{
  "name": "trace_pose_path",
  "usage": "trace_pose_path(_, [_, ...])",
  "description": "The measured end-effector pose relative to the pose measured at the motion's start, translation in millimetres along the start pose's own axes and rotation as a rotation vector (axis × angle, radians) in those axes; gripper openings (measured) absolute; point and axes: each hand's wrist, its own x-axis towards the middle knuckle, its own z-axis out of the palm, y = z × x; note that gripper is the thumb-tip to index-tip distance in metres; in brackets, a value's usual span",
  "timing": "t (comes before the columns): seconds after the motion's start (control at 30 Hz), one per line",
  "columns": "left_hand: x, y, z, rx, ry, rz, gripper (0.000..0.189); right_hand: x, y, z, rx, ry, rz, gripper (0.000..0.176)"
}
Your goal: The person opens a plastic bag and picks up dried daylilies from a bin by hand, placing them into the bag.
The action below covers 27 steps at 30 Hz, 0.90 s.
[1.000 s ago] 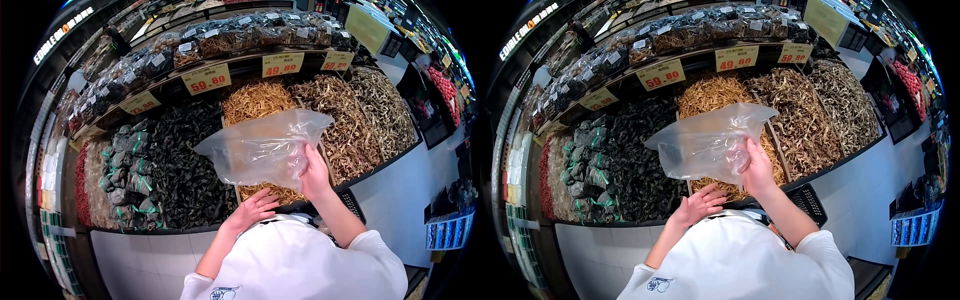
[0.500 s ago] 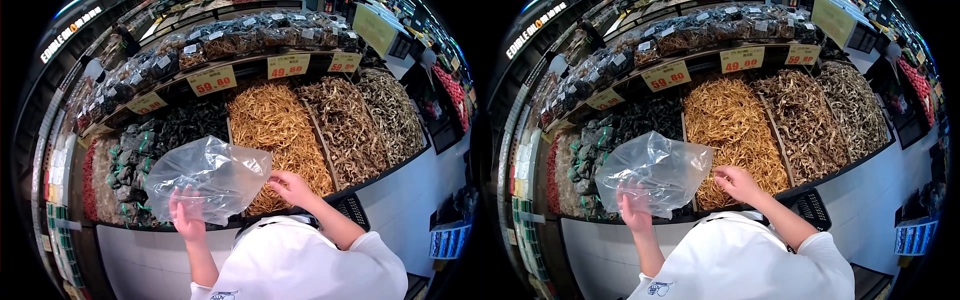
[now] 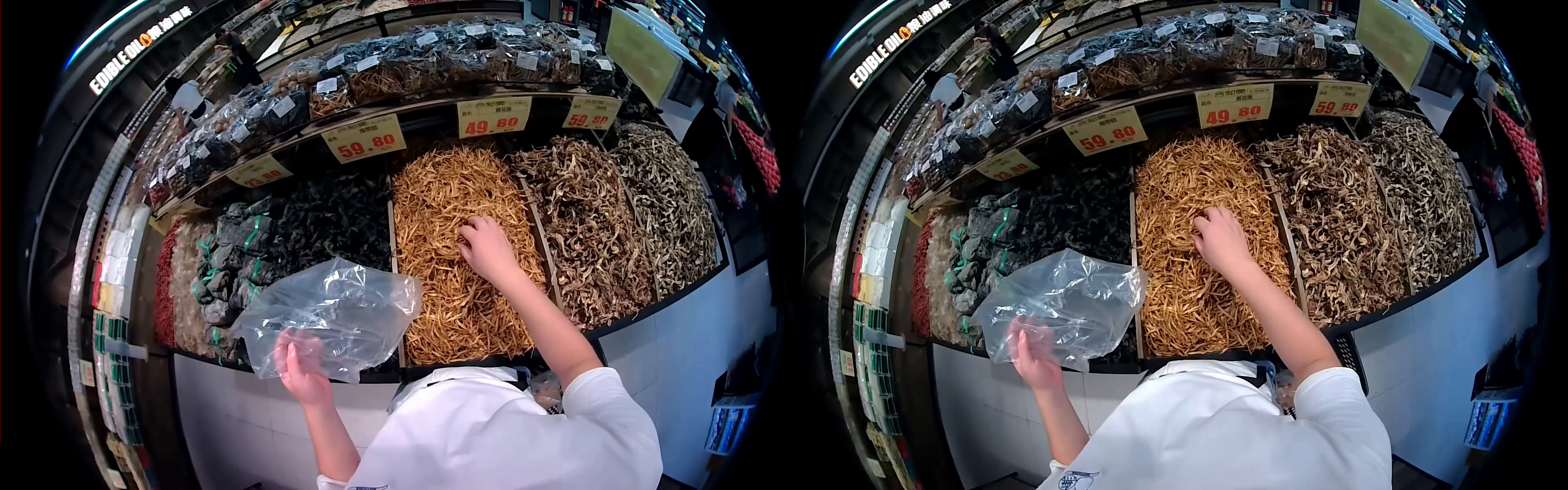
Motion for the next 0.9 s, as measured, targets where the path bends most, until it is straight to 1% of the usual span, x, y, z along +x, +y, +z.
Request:
trace_pose_path(0.03, [-0.1,-2.6,0.6,0.016,0.026,-0.002,0.034,-4.9,-2.1,0.0,0.003,-0.040,0.019,0.030])
trace_pose_path(0.23, [10.3,-6.0,23.0,0.086,0.119,0.005,0.034,-25.0,-8.0,-2.6,0.025,-0.027,-0.014,0.026])
trace_pose_path(0.27, [12.9,-6.7,27.3,0.097,0.135,0.014,0.034,-23.4,-3.9,0.2,0.023,-0.051,-0.018,0.034])
trace_pose_path(0.3, [15.8,-8.1,28.8,0.103,0.133,0.010,0.034,-20.7,-0.9,1.9,0.026,-0.053,-0.012,0.034])
trace_pose_path(0.37, [21.2,-10.2,30.4,0.110,0.109,0.003,0.033,-12.4,5.9,3.8,0.003,-0.032,-0.002,0.046])
trace_pose_path(0.4, [22.9,-10.4,33.0,0.114,0.106,0.001,0.033,-5.8,12.5,5.3,0.019,-0.095,0.007,0.061])
trace_pose_path(0.43, [24.0,-9.7,35.7,0.123,0.067,-0.024,0.033,0.1,16.7,7.2,0.023,-0.096,0.011,0.061])
trace_pose_path(0.5, [26.9,-10.3,37.2,0.135,0.023,-0.050,0.032,11.8,24.0,8.8,0.040,-0.098,0.013,0.067])
trace_pose_path(0.53, [28.3,-12.4,35.1,0.131,0.008,-0.065,0.031,17.6,27.1,7.0,0.020,-0.146,0.015,0.072])
trace_pose_path(0.67, [33.0,-12.7,38.9,0.124,-0.026,-0.052,0.030,19.8,28.2,3.2,0.047,-0.192,0.045,0.073])
trace_pose_path(0.77, [33.3,-11.7,42.4,0.149,-0.019,-0.027,0.030,5.4,20.7,-6.9,0.038,-0.201,0.059,0.074])
trace_pose_path(0.9, [31.8,-12.1,44.5,0.170,-0.046,-0.046,0.030,-20.3,4.7,-16.8,0.046,-0.219,0.062,0.074])
